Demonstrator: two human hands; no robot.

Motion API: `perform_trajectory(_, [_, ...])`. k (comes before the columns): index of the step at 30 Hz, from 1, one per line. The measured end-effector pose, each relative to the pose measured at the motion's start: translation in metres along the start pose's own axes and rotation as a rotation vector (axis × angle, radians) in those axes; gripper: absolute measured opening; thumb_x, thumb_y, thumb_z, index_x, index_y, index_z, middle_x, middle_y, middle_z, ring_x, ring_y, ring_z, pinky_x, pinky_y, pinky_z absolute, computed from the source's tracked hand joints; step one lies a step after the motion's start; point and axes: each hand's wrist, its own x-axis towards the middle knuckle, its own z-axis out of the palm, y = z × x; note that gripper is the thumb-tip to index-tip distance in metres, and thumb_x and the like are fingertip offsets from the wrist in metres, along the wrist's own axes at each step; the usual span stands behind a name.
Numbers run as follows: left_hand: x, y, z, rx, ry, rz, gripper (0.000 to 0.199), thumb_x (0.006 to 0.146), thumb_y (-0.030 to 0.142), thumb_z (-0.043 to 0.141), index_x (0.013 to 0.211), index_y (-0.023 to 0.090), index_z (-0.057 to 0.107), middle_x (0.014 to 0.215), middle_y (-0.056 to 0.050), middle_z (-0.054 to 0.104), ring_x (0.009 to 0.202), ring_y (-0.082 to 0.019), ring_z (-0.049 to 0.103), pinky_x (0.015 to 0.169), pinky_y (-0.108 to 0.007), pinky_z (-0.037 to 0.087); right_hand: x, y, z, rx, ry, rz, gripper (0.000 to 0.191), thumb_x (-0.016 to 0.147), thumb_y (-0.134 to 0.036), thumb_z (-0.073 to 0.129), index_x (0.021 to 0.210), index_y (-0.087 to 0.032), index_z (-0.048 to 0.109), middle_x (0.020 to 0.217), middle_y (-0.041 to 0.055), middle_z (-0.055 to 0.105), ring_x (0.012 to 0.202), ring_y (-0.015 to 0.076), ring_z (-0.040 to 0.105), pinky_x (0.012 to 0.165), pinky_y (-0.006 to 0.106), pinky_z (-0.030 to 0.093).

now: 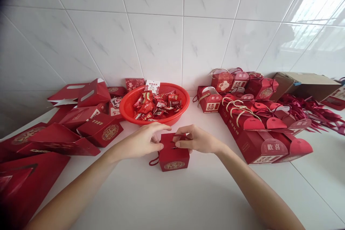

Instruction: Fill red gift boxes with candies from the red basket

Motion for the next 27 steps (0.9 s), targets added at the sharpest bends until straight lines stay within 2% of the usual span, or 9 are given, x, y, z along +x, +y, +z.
perform_trajectory(2, [-0.002, 0.002, -0.007, -0.128, -0.030, -0.036, 0.059, 0.079, 0.024, 0.060, 0.138, 0.024, 0.053, 0.105, -0.005, 0.072, 0.082, -0.021, 0.068, 0.074, -0.034, 0.055, -0.001, 0.001, 0.001, -0.028, 0.000, 0.017, 0.035, 0.085, -0.048, 0.071, 0.099, -0.016, 0.070, 0.095, 0.0065, 0.070, 0.067, 0.0115, 0.057, 0.055, 0.023, 0.050])
perform_trajectory(4, [-0.004, 0.004, -0.015, -0.282, -0.047, -0.050, 0.055, 0.079, 0.026, 0.062, 0.134, 0.025, 0.056, 0.118, -0.006, 0.070, 0.082, -0.020, 0.069, 0.074, -0.033, 0.056, -0.002, -0.001, 0.002, -0.047, -0.001, 0.021, 0.035, 0.085, -0.048, 0.071, 0.101, -0.017, 0.070, 0.096, 0.0067, 0.070, 0.069, 0.0125, 0.058, 0.055, 0.023, 0.050])
perform_trajectory(7, [-0.010, 0.009, -0.026, -0.514, -0.021, 0.024, 0.050, 0.081, 0.033, 0.067, 0.129, 0.024, 0.059, 0.138, -0.009, 0.061, 0.098, -0.022, 0.070, 0.089, -0.039, 0.056, -0.004, -0.009, 0.003, -0.069, 0.028, -0.007, 0.034, 0.087, -0.047, 0.070, 0.101, -0.016, 0.070, 0.087, 0.0045, 0.069, 0.064, 0.0116, 0.057, 0.056, 0.024, 0.049])
perform_trajectory(11, [-0.019, 0.017, -0.029, -0.706, -0.010, 0.168, 0.053, 0.087, 0.043, 0.067, 0.135, 0.023, 0.055, 0.147, -0.012, 0.053, 0.126, -0.032, 0.060, 0.106, -0.048, 0.048, -0.012, -0.029, 0.004, 0.006, 0.188, -0.092, 0.032, 0.089, -0.046, 0.068, 0.099, -0.015, 0.069, 0.083, 0.0043, 0.067, 0.067, 0.0126, 0.059, 0.060, 0.026, 0.049])
perform_trajectory(15, [-0.024, 0.025, -0.018, -0.778, -0.079, 0.234, 0.064, 0.086, 0.046, 0.071, 0.144, 0.028, 0.048, 0.158, -0.012, 0.040, 0.142, -0.036, 0.044, 0.111, -0.050, 0.044, -0.017, -0.043, 0.009, 0.080, 0.301, -0.172, 0.032, 0.086, -0.045, 0.071, 0.100, -0.016, 0.068, 0.093, 0.0069, 0.069, 0.078, 0.0166, 0.063, 0.071, 0.031, 0.054])
perform_trajectory(20, [-0.022, 0.033, -0.004, -0.789, -0.106, 0.321, 0.077, 0.083, 0.048, 0.074, 0.150, 0.028, 0.041, 0.161, -0.013, 0.035, 0.148, -0.038, 0.034, 0.116, -0.056, 0.038, -0.014, -0.044, 0.026, -0.043, 0.434, -0.240, 0.026, 0.084, -0.037, 0.074, 0.097, -0.018, 0.063, 0.086, 0.0033, 0.067, 0.075, 0.0161, 0.062, 0.071, 0.031, 0.053])
perform_trajectory(23, [-0.020, 0.034, 0.002, -0.786, -0.078, 0.388, 0.078, 0.082, 0.046, 0.076, 0.150, 0.029, 0.041, 0.160, -0.012, 0.038, 0.149, -0.038, 0.032, 0.118, -0.058, 0.034, -0.012, -0.044, 0.032, -0.060, 0.500, -0.247, 0.022, 0.085, -0.034, 0.071, 0.096, -0.019, 0.060, 0.084, 0.0027, 0.067, 0.075, 0.0172, 0.062, 0.067, 0.031, 0.051])
perform_trajectory(27, [-0.018, 0.032, 0.010, -0.748, -0.003, 0.498, 0.075, 0.083, 0.032, 0.077, 0.150, 0.032, 0.043, 0.160, -0.010, 0.038, 0.150, -0.037, 0.031, 0.121, -0.057, 0.033, -0.013, -0.044, 0.036, -0.036, 0.521, -0.237, 0.018, 0.083, -0.027, 0.068, 0.094, -0.022, 0.055, 0.076, -0.0005, 0.064, 0.067, 0.0156, 0.059, 0.063, 0.030, 0.049])
